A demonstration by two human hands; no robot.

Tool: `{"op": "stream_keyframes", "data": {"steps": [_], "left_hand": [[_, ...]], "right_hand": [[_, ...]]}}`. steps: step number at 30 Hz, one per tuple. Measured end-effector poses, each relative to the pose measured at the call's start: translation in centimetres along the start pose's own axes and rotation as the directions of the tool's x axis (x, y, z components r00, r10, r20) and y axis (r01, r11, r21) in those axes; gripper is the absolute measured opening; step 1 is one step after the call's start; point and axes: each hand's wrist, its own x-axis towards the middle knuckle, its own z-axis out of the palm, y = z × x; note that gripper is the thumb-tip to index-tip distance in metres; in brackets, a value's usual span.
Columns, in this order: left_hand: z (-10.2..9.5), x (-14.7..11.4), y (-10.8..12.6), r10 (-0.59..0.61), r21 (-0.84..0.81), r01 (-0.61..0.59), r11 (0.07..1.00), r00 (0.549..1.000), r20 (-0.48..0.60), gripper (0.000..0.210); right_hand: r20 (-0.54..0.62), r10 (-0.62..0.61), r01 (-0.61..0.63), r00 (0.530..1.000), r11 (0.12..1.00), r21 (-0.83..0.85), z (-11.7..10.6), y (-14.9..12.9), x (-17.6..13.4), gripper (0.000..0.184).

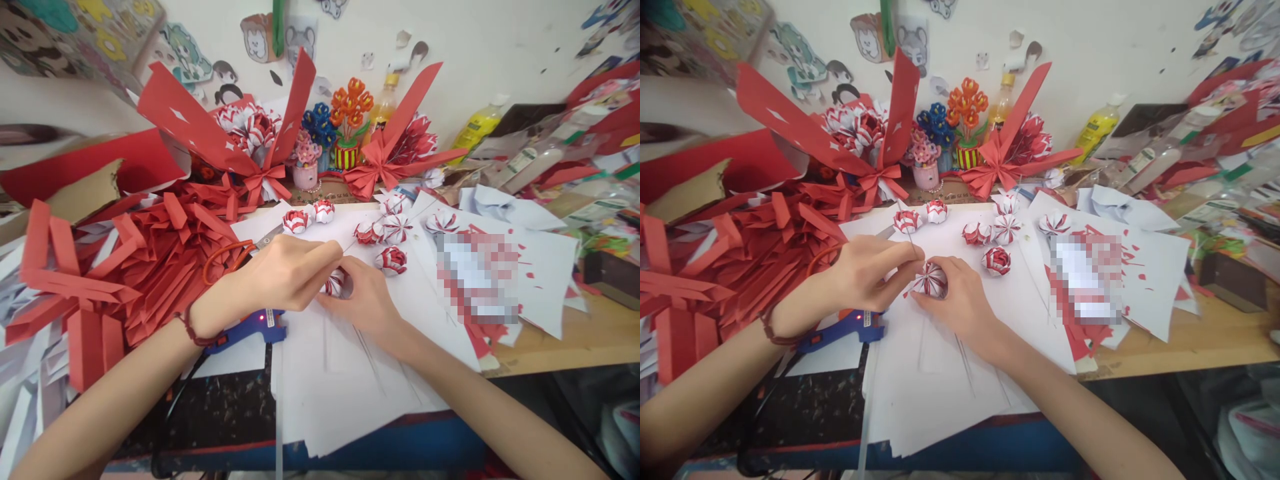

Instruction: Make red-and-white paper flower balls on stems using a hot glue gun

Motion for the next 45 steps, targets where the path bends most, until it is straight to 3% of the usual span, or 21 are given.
{"op": "stream_keyframes", "data": {"steps": [25,34,45], "left_hand": [[0.1,0.0,-0.3,-0.037,-0.038,0.037,0.999,0.999,0.015,0.013],[0.6,-0.1,-0.1,-0.031,-0.087,0.034,0.996,0.999,0.043,0.013],[-0.5,0.1,-0.3,-0.045,-0.021,0.047,0.999,0.996,0.074,0.012]], "right_hand": [[0.005,0.021,-0.021,1.000,1.000,-0.023,0.2,0.1,0.1,0.035],[0.002,0.007,-0.007,1.000,1.000,0.008,0.0,0.0,0.0,0.028],[0.002,0.020,-0.021,1.000,1.000,0.006,-0.1,-0.2,0.0,0.033]]}}
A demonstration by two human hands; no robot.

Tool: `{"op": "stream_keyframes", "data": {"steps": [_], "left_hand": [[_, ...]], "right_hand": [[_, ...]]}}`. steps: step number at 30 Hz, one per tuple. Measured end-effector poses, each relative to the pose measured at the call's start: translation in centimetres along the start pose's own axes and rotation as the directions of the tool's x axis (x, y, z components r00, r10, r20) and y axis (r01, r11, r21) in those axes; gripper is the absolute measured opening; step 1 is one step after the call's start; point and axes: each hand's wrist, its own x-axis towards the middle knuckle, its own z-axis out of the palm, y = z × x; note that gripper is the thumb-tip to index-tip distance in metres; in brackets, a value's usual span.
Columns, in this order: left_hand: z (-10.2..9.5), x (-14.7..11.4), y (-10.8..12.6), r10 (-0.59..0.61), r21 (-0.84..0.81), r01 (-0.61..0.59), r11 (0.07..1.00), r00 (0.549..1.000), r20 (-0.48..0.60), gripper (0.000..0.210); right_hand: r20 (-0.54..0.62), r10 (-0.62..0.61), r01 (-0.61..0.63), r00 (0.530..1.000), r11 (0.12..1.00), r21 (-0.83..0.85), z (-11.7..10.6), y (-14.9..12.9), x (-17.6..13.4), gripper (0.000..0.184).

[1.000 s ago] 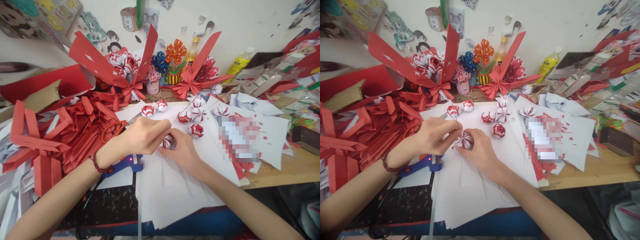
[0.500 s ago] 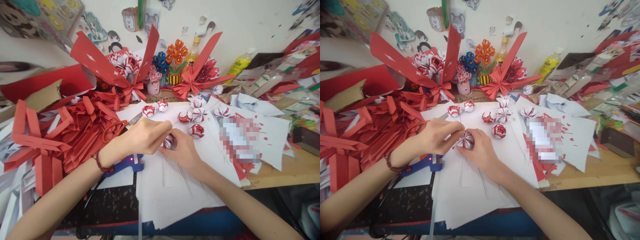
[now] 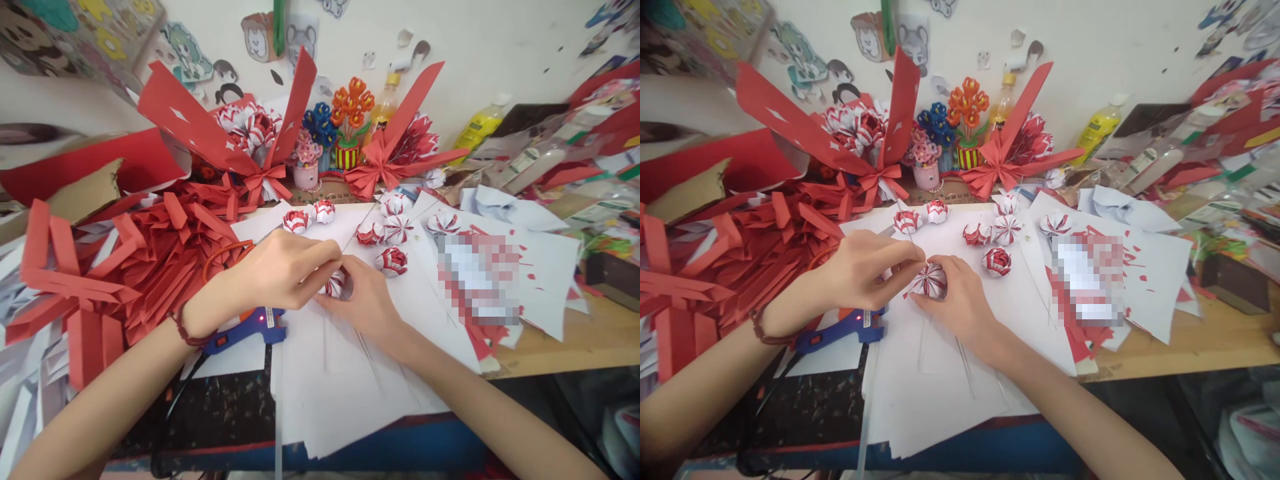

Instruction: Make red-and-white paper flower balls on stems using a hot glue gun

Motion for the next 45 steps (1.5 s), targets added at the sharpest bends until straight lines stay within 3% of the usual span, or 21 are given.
{"op": "stream_keyframes", "data": {"steps": [9,14,19,25,33,39,45], "left_hand": [[-1.9,0.4,0.2,0.059,-0.009,-0.059,0.998,0.998,0.012,0.011],[-3.1,1.0,1.0,0.048,-0.004,-0.048,0.999,0.994,0.094,0.019],[-3.4,1.1,0.9,0.053,-0.008,-0.052,0.999,0.997,0.058,0.013],[-3.6,1.1,0.8,-0.082,0.002,0.082,0.997,0.997,0.002,0.016],[-4.0,1.6,0.9,-0.346,-0.212,0.328,0.921,0.937,-0.051,0.016],[-4.5,2.0,1.3,-0.420,-0.336,0.369,0.867,0.903,-0.090,0.017],[-4.6,1.9,1.1,-0.381,-0.316,0.330,0.890,0.918,-0.114,0.017]], "right_hand": [[-0.086,-0.099,0.103,0.991,0.994,0.039,-0.1,0.0,-0.2,0.039],[-0.156,-0.142,0.156,0.977,0.985,0.079,-0.3,-0.2,-0.2,0.044],[-0.168,-0.137,0.158,0.976,0.981,0.114,-0.2,-0.1,0.0,0.043],[-0.096,-0.037,0.072,0.995,0.919,0.387,-0.1,0.2,0.2,0.056],[0.010,-0.147,0.108,0.989,0.773,0.625,-0.2,0.1,0.5,0.050],[0.088,-0.195,0.106,0.977,0.799,0.592,-0.6,0.2,0.4,0.055],[0.060,-0.222,0.134,0.973,0.758,0.639,-0.6,0.1,0.4,0.058]]}}
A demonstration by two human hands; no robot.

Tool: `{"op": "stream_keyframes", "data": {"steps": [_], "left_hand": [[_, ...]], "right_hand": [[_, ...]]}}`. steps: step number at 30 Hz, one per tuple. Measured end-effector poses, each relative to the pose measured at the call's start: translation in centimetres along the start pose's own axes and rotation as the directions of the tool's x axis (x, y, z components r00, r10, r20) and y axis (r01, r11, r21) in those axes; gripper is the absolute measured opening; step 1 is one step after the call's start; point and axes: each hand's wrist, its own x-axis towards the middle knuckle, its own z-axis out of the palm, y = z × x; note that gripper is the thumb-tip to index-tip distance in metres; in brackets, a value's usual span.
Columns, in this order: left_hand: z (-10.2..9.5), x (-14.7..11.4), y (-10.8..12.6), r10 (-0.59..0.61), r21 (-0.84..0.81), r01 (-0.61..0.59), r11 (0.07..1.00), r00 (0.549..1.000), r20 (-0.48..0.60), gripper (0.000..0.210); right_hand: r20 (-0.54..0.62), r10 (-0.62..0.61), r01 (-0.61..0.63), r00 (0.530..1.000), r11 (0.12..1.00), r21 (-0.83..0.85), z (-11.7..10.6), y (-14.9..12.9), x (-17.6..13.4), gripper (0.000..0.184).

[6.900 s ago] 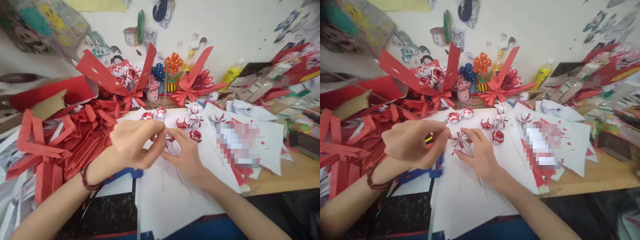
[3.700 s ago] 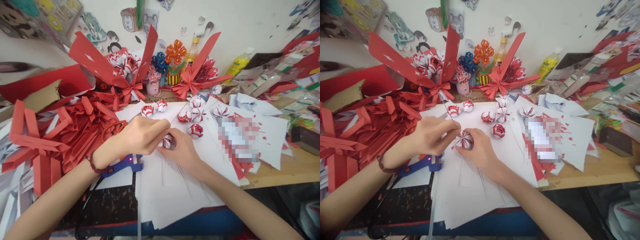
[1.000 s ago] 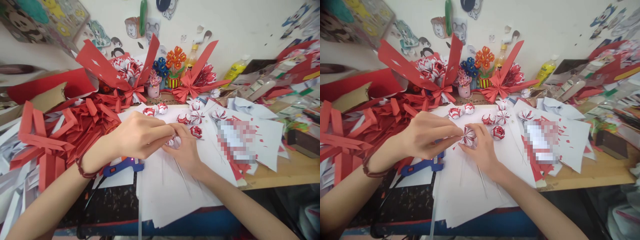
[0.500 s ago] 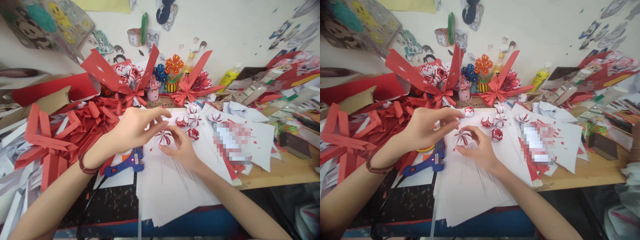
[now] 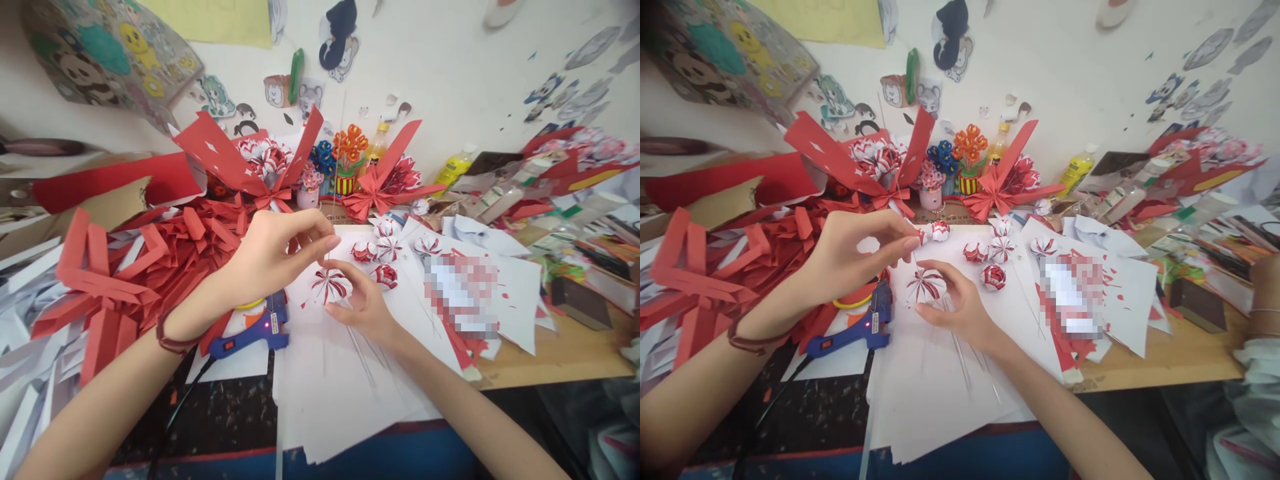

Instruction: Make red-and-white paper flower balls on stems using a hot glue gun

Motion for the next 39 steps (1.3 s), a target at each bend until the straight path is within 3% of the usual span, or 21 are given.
{"op": "stream_keyframes", "data": {"steps": [8,12,20,24,28,34,39], "left_hand": [[-0.5,0.2,0.1,0.004,-0.026,-0.004,1.000,1.000,0.015,0.019],[-0.9,0.8,0.0,0.024,0.024,-0.025,0.999,0.999,0.026,0.020],[-3.0,2.6,1.9,0.105,0.395,-0.091,0.914,0.994,-0.013,0.019],[-3.7,2.8,2.5,0.056,0.522,-0.041,0.852,0.998,-0.013,0.020],[-4.0,2.7,2.3,-0.016,0.558,0.005,0.830,1.000,0.015,0.021],[-4.3,2.4,2.6,-0.098,0.530,-0.027,0.848,0.974,0.206,0.034],[-4.3,2.5,2.4,-0.043,0.464,-0.035,0.885,0.987,0.156,0.019]], "right_hand": [[0.005,0.082,-0.083,0.997,0.996,0.026,0.1,-0.1,0.4,0.058],[-0.024,0.060,-0.059,0.998,0.998,0.025,0.4,-0.3,0.8,0.057],[-0.175,-0.064,0.057,0.982,0.997,-0.043,0.6,-1.2,4.2,0.061],[-0.231,-0.090,0.082,0.969,0.996,-0.042,1.2,-0.8,6.4,0.063],[-0.274,-0.115,0.103,0.955,0.993,-0.058,1.8,0.4,7.0,0.057],[-0.246,-0.173,0.133,0.954,0.976,-0.171,1.9,1.5,6.2,0.058],[-0.192,-0.202,0.164,0.960,0.967,-0.197,1.9,1.4,5.5,0.059]]}}
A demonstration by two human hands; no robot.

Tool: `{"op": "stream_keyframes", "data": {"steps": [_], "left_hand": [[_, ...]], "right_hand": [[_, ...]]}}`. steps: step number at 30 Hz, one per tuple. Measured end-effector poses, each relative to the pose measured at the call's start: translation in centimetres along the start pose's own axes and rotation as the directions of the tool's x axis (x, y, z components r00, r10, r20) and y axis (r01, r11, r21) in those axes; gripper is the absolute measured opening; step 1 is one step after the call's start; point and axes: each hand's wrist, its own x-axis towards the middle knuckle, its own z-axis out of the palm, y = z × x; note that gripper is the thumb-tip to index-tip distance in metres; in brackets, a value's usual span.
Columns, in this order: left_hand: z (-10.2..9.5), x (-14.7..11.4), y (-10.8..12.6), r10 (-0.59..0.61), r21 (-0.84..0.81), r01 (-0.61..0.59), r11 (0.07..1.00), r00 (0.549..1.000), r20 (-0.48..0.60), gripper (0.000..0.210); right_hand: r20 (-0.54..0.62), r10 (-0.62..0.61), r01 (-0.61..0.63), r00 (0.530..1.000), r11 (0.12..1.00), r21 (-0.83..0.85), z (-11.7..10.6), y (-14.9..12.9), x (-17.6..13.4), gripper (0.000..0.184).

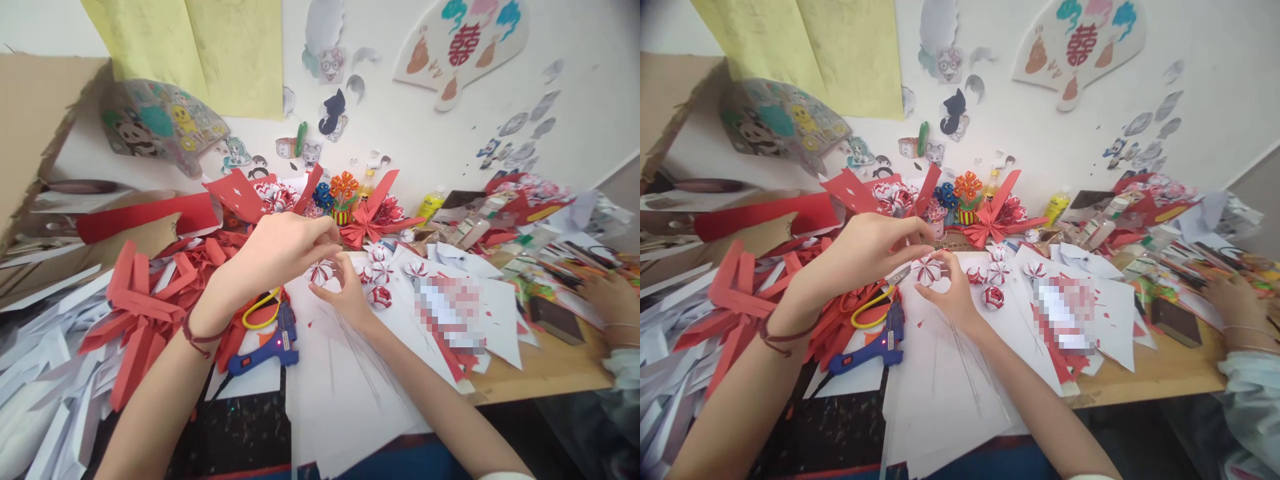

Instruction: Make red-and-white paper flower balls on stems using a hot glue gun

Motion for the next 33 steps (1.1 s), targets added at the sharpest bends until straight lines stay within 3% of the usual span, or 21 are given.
{"op": "stream_keyframes", "data": {"steps": [9,16,24,28,33], "left_hand": [[0.4,0.3,-2.0,-0.028,-0.143,0.011,0.990,0.993,-0.118,0.017],[0.9,0.4,-3.4,-0.090,-0.215,0.055,0.975,0.984,-0.153,0.017],[0.9,0.5,-3.5,-0.087,-0.200,0.059,0.978,0.987,-0.136,0.018],[0.9,0.5,-3.1,-0.088,-0.168,0.065,0.984,0.987,-0.131,0.017],[1.2,0.5,-2.6,-0.034,-0.177,0.005,0.984,0.987,-0.159,0.020]], "right_hand": [[0.064,0.035,-0.033,0.997,0.999,-0.029,0.0,0.7,-0.4,0.067],[0.138,0.170,-0.183,0.976,0.979,0.088,-0.3,1.2,-0.2,0.081],[0.274,0.298,-0.369,0.914,0.892,0.261,0.2,0.7,-0.6,0.078],[0.361,0.364,-0.490,0.858,0.792,0.366,0.7,0.8,-0.9,0.083],[0.352,0.322,-0.459,0.879,0.772,0.439,1.0,0.9,-1.0,0.070]]}}
